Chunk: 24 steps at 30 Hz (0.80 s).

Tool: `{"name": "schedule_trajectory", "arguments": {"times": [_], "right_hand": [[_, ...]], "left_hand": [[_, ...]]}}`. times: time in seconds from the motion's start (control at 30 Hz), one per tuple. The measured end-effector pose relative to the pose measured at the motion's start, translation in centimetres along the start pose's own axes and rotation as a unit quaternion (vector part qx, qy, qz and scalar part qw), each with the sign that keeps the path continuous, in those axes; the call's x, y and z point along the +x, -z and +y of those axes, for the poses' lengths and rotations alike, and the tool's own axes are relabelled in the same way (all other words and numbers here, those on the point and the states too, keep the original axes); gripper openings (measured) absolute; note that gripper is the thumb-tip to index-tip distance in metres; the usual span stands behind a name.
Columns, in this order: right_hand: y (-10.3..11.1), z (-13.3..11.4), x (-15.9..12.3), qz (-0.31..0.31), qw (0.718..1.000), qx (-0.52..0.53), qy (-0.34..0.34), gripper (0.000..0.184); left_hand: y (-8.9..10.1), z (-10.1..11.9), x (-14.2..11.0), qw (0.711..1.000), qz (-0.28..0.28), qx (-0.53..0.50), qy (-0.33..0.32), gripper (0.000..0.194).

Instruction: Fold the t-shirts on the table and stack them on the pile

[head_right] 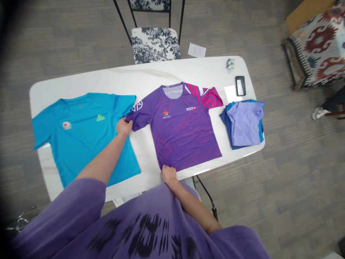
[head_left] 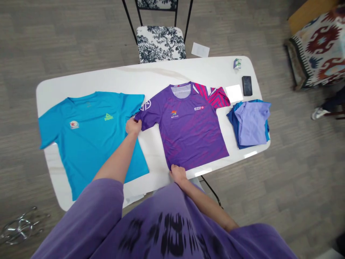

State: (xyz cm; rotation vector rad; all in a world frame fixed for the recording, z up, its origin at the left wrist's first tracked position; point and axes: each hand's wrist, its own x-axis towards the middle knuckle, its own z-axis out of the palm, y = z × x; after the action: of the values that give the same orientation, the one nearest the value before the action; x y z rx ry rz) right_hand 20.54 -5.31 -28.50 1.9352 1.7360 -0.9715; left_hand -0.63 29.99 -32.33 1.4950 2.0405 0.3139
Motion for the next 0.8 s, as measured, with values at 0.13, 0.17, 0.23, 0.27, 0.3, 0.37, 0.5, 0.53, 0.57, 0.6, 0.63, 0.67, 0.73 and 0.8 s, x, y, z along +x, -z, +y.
{"name": "schedule_trajectory", "arguments": {"times": [0.13, 0.17, 0.23, 0.27, 0.3, 0.37, 0.5, 0.53, 0.57, 0.6, 0.63, 0.67, 0.73, 0.8], "right_hand": [[0.2, 0.6, -1.1, 0.01, 1.0, 0.006, 0.007, 0.024], [0.4, 0.7, -1.5, 0.013, 1.0, 0.008, 0.013, 0.024], [0.9, 1.3, -2.3, 0.03, 0.999, 0.028, 0.035, 0.023], [1.3, 1.8, -2.8, 0.043, 0.997, 0.05, 0.05, 0.021], [1.7, 2.4, -3.4, 0.061, 0.993, 0.08, 0.064, 0.02], [2.9, 4.4, -4.7, 0.099, 0.978, 0.162, 0.084, 0.018], [5.3, 10.9, -6.9, 0.143, 0.921, 0.35, 0.097, 0.014], [5.7, 13.0, -7.1, 0.15, 0.904, 0.391, 0.09, 0.013], [6.0, 15.1, -7.2, 0.156, 0.888, 0.425, 0.078, 0.013], [6.1, 17.4, -7.2, 0.163, 0.875, 0.453, 0.06, 0.014], [6.0, 19.7, -7.0, 0.168, 0.864, 0.472, 0.04, 0.015], [5.8, 21.9, -6.6, 0.172, 0.857, 0.486, 0.021, 0.016], [5.1, 25.9, -5.6, 0.173, 0.852, 0.493, -0.011, 0.017], [4.4, 29.1, -4.6, 0.167, 0.867, 0.466, -0.046, 0.019]], "left_hand": [[0.1, 0.7, -0.9, 0.997, 0.052, -0.052, 0.018, 0.024], [0.3, 1.0, -1.1, 0.996, 0.058, -0.066, 0.011, 0.023], [1.0, 2.1, -1.3, 0.992, 0.068, -0.105, -0.018, 0.022], [1.4, 3.0, -1.2, 0.988, 0.071, -0.135, -0.036, 0.022], [1.9, 4.2, -1.0, 0.981, 0.072, -0.172, -0.056, 0.023], [2.5, 7.4, -0.3, 0.961, 0.064, -0.254, -0.085, 0.026], [2.0, 17.1, 1.9, 0.923, 0.018, -0.372, -0.094, 0.029], [1.3, 19.8, 2.5, 0.917, 0.006, -0.387, -0.092, 0.029], [0.3, 22.5, 3.0, 0.913, -0.006, -0.398, -0.088, 0.03], [-1.1, 25.1, 3.5, 0.911, -0.02, -0.404, -0.084, 0.03], [-2.7, 27.5, 4.0, 0.909, -0.034, -0.407, -0.078, 0.031], [-4.6, 29.7, 4.3, 0.909, -0.047, -0.408, -0.074, 0.032], [-8.9, 33.3, 4.8, 0.911, -0.073, -0.398, -0.076, 0.033], [-13.3, 35.5, 4.7, 0.923, -0.101, -0.36, -0.089, 0.034]]}}
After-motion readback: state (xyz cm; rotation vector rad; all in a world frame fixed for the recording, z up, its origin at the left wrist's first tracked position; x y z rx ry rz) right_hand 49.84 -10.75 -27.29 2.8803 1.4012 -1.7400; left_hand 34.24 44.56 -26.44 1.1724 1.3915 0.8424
